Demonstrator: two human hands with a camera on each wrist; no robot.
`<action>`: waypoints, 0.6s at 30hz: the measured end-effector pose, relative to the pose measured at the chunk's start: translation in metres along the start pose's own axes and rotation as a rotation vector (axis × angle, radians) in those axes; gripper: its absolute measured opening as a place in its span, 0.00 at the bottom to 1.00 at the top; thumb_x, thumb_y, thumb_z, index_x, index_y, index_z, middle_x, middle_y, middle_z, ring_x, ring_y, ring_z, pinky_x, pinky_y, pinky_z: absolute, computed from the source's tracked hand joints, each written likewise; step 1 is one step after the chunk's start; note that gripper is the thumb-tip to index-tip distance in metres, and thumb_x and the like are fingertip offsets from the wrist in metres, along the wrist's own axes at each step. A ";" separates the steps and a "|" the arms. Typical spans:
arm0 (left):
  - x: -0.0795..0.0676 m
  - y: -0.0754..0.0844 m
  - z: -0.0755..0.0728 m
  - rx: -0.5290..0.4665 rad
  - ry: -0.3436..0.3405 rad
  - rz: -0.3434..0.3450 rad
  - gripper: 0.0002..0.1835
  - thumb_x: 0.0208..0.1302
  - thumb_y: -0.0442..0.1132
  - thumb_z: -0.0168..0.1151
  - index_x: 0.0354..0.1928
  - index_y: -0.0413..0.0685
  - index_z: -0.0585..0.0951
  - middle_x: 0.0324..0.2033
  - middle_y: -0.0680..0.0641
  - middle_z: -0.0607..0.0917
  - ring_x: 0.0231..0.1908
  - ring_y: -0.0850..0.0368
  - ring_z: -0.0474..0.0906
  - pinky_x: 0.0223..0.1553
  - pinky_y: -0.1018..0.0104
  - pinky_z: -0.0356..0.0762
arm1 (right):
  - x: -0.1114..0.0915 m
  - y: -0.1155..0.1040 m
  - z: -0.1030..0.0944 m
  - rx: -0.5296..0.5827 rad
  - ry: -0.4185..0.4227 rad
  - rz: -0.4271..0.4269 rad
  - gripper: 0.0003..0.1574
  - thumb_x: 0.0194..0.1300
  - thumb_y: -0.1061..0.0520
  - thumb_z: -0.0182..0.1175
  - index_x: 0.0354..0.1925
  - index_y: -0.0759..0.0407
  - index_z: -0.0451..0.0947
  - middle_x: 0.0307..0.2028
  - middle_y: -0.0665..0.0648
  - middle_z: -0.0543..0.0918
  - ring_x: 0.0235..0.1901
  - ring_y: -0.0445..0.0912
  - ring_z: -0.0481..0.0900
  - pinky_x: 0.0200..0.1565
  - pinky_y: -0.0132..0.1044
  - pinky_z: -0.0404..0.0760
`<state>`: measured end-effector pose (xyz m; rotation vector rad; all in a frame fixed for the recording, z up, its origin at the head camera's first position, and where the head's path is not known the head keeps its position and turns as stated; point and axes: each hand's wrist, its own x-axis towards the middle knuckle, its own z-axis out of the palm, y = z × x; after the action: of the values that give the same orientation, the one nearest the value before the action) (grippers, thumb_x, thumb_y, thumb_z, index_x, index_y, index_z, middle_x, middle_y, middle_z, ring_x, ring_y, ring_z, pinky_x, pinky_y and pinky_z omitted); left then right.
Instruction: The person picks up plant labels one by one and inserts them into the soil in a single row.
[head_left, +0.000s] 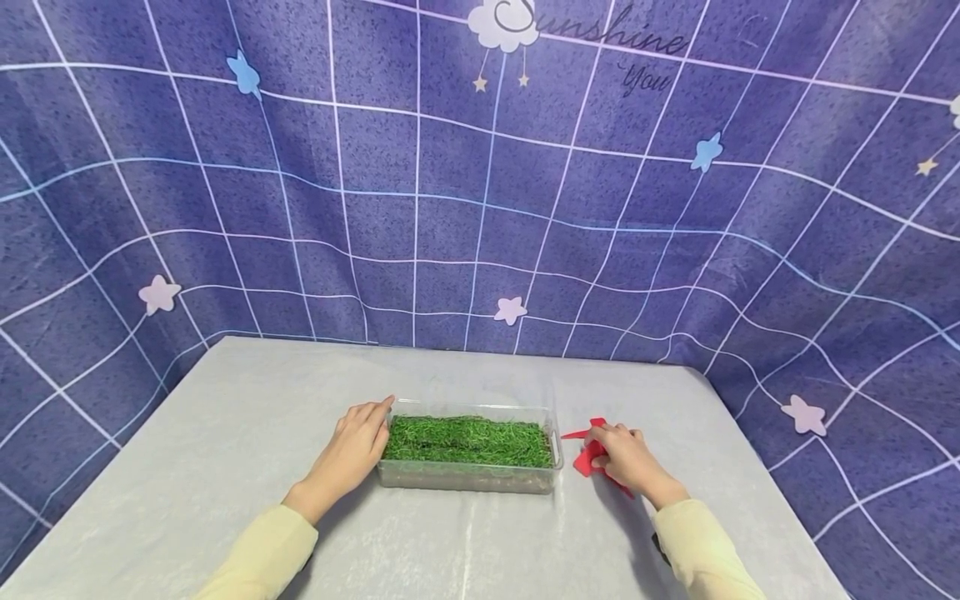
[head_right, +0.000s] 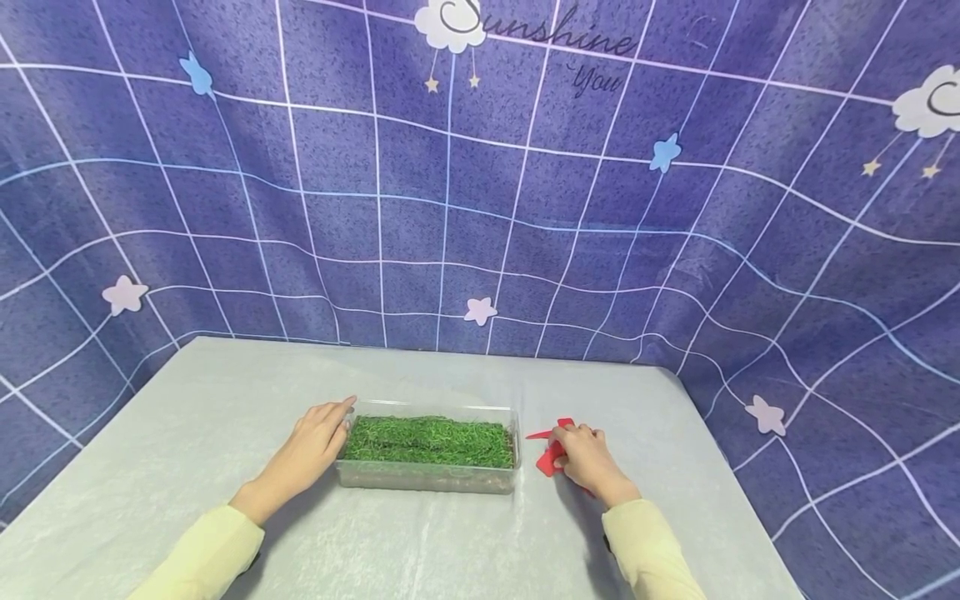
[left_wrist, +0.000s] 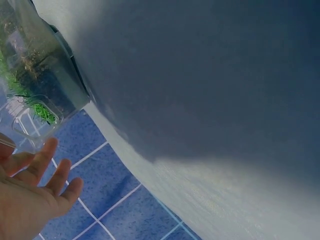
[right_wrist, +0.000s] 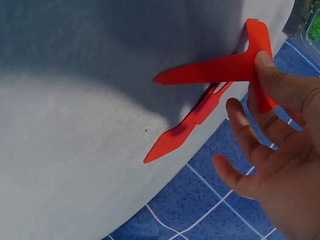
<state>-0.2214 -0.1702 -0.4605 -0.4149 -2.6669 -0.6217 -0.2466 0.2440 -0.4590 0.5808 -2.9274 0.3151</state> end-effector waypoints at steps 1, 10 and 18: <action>0.000 0.000 0.000 -0.002 -0.001 0.000 0.23 0.66 0.37 0.45 0.63 0.40 0.66 0.52 0.41 0.77 0.56 0.43 0.68 0.58 0.44 0.63 | 0.000 0.000 -0.001 0.012 -0.007 0.006 0.15 0.43 0.63 0.69 0.32 0.51 0.78 0.30 0.47 0.80 0.32 0.46 0.72 0.39 0.49 0.67; 0.000 0.001 -0.001 -0.009 -0.037 -0.014 0.23 0.67 0.38 0.44 0.63 0.40 0.64 0.54 0.41 0.76 0.57 0.43 0.67 0.59 0.45 0.61 | 0.005 0.001 -0.010 0.045 -0.005 0.014 0.11 0.48 0.64 0.66 0.30 0.50 0.78 0.30 0.49 0.83 0.32 0.47 0.75 0.41 0.52 0.68; 0.000 0.000 0.000 -0.008 -0.027 -0.021 0.23 0.67 0.38 0.44 0.63 0.41 0.65 0.54 0.42 0.76 0.57 0.43 0.67 0.59 0.45 0.62 | 0.008 0.003 -0.014 0.045 0.128 -0.039 0.13 0.44 0.66 0.66 0.30 0.51 0.78 0.27 0.47 0.82 0.29 0.45 0.74 0.38 0.51 0.69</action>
<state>-0.2213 -0.1704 -0.4607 -0.4006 -2.6984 -0.6375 -0.2536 0.2475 -0.4449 0.5993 -2.7892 0.3998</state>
